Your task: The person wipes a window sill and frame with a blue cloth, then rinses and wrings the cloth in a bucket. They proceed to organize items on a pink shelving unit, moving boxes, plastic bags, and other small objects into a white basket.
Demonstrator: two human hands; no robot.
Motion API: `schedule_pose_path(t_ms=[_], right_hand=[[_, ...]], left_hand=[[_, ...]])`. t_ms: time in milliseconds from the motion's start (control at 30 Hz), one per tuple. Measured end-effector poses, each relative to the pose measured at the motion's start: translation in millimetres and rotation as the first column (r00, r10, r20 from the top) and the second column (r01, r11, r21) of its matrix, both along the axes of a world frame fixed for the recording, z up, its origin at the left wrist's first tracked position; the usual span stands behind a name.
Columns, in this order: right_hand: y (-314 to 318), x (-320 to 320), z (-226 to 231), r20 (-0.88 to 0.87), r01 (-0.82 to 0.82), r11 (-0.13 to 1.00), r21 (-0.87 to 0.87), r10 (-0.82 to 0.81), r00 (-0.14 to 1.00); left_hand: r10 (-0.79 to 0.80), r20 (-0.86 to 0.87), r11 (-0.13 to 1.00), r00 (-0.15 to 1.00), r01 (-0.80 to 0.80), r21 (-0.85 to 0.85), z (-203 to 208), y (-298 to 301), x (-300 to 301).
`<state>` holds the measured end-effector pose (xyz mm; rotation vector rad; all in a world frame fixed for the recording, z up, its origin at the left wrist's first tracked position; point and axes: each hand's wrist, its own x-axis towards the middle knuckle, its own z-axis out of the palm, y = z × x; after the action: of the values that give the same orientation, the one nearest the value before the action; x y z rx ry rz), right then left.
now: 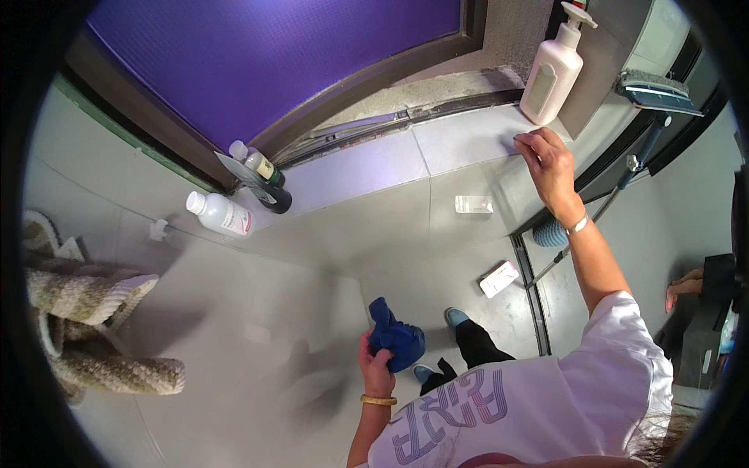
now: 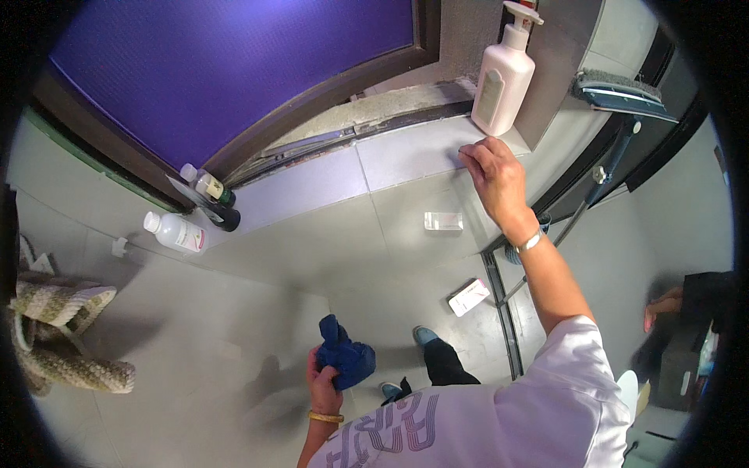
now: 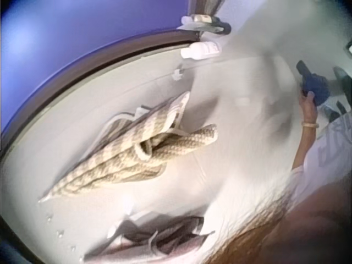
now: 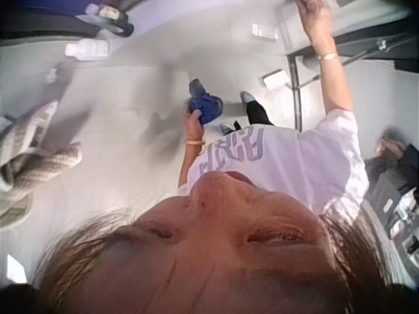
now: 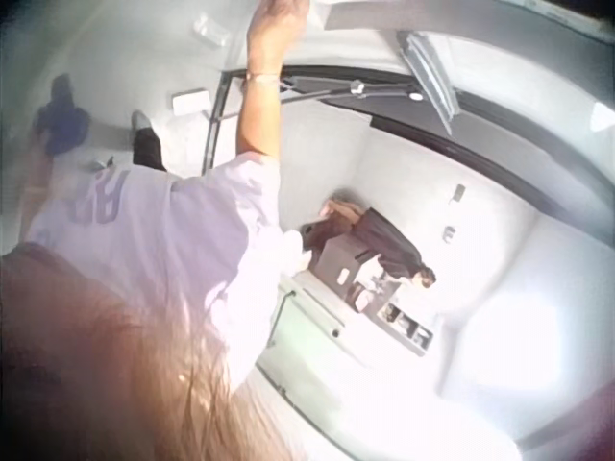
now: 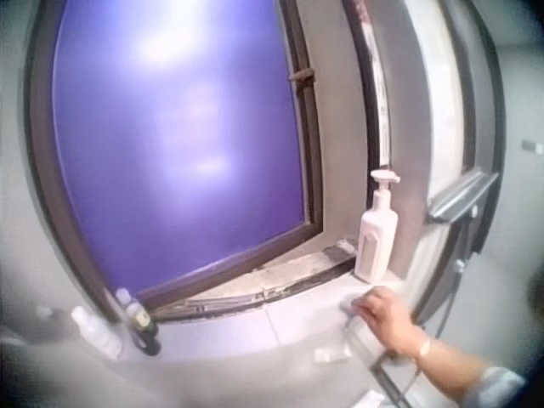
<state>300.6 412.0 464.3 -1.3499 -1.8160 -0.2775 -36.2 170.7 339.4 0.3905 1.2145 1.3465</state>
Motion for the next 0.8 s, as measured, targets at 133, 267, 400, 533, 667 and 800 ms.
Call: schedule_pose_path(t_ms=[133,267,400,533,667,800], right_hand=[[27.1,27.0,-9.5,0.149,0.164,0.98,-0.109,-0.147,0.978],[26.2,34.6,-6.4,0.113,0.114,0.987,-0.11,-0.102,0.988],[-11.7,6.9,10.1,-0.103,-0.224,0.966,-0.126,0.212,0.972],[-59.5,-41.4,13.1,-0.386,-0.764,0.487,-0.424,0.666,0.638],[-71.6,-81.2,13.8,-0.419,-0.796,0.375,-0.474,0.699,0.579],[-51.5,-90.1,-3.8,-0.67,-0.862,0.337,-0.378,0.543,0.506]], left_hand=[[0.008,0.039,0.999,0.999,-0.01,0.052,29.1,15.1,20.1],[0.001,0.053,0.999,0.999,-0.004,0.051,43.7,31.0,36.1],[0.013,0.066,0.997,0.998,-0.018,0.081,62.5,48.1,52.1],[-0.015,0.036,0.981,0.999,0.007,0.193,96.7,74.8,79.6],[-0.094,-0.045,0.945,0.995,0.103,0.311,124.9,100.9,97.7],[-0.2,-0.108,0.896,0.974,0.226,0.383,127.3,109.1,82.3]])
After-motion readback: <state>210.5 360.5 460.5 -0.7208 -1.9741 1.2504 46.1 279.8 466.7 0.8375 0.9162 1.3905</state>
